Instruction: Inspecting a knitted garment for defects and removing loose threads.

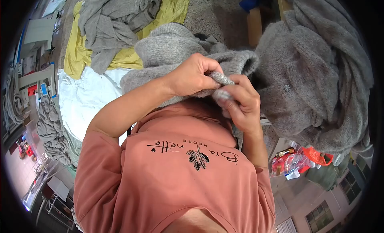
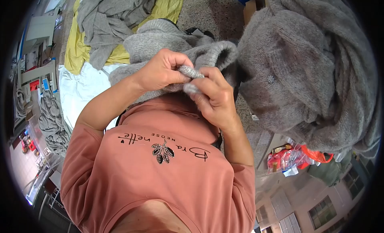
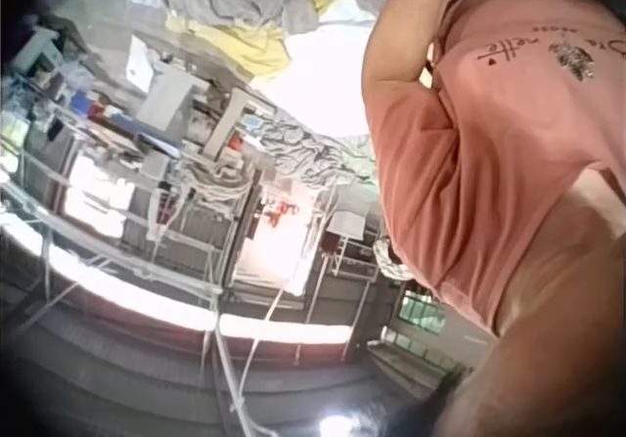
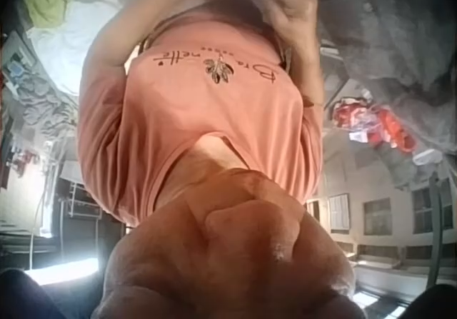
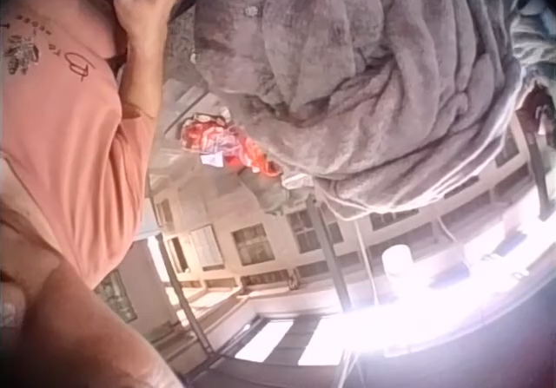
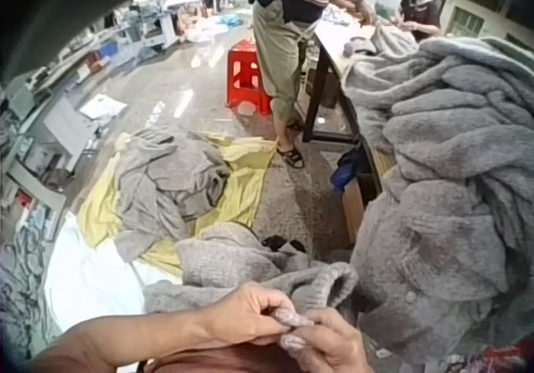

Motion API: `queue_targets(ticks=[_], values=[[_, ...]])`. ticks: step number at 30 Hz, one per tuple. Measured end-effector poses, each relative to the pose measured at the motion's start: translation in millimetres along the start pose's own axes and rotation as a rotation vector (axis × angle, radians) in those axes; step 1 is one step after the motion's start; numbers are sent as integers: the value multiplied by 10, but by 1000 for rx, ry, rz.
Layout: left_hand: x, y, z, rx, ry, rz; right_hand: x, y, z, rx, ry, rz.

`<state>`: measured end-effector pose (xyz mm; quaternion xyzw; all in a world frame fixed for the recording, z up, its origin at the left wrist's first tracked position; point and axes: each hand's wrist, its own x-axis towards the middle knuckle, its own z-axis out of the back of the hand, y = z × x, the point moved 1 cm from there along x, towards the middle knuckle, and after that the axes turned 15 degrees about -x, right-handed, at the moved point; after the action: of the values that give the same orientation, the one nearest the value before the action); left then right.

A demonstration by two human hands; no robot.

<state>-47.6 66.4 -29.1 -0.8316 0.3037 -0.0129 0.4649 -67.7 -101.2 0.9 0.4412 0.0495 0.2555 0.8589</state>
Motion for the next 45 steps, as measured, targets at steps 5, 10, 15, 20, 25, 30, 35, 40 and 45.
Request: queue_targets(ticks=[5,10,15,20,25,30,35,40,45], values=[[-39,123,-54,122,-8,17,-47,-22,-73,-13,-127,17],[-47,121,-72,-17,-136,53,-84,-108,-81,95,-175,-114],[-26,107,-100,-117,-39,48,-103,-117,-25,229,-186,-89],[-19,29,-123,-133,-17,2,-49,-40,-24,66,-222,-68],[4,-86,-198,-267,-56,-58,-110,116,60,-386,-329,154],[-36,-139,-226,-229,-17,16,-106,100,19,-322,-391,289],[-52,-112,-214,-286,6,47,-64,63,-45,-466,-483,393],[-80,-69,-211,-271,-53,-53,-17,59,-74,-577,-552,433],[-151,-89,-168,-89,-69,-79,-46,98,2,-319,-322,230]])
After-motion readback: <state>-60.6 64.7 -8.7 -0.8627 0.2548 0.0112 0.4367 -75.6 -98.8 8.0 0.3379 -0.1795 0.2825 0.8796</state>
